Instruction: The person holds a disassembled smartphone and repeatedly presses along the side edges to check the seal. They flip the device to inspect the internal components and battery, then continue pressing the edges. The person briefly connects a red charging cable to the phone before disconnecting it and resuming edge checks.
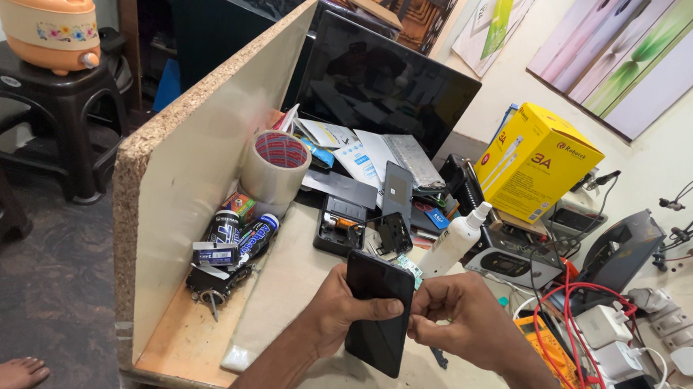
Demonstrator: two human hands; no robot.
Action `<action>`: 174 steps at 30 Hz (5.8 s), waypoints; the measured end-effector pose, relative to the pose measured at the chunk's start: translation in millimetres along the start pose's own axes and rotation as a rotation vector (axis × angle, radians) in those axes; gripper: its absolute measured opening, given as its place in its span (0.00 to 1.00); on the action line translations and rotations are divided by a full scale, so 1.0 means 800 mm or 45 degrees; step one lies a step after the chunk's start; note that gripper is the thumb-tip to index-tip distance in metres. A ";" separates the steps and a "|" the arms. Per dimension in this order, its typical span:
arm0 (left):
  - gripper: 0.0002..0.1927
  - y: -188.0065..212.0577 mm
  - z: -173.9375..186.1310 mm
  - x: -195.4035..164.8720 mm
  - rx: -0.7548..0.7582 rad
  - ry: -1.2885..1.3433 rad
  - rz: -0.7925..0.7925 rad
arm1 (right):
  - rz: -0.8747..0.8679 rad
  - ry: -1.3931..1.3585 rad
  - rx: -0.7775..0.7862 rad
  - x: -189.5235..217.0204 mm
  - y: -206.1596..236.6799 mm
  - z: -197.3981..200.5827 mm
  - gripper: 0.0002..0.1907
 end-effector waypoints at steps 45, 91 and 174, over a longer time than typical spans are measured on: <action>0.17 0.000 0.002 0.004 -0.014 0.008 0.002 | -0.017 -0.010 -0.023 -0.001 0.002 0.000 0.02; 0.18 0.002 -0.002 0.001 -0.012 0.027 0.026 | -0.013 0.032 -0.044 -0.003 0.002 0.000 0.02; 0.44 0.065 0.015 0.072 -0.247 0.412 0.111 | 0.645 1.058 -0.758 -0.196 0.029 -0.132 0.37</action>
Point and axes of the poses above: each hand's wrist, its own y-axis away from the middle knuckle, its own z-axis out of the back of the hand, x = y × z, the point moved 5 cm from there along -y, towards the middle knuckle, and after that the axes turned 8 degrees about -y, right-handed, at the moved point
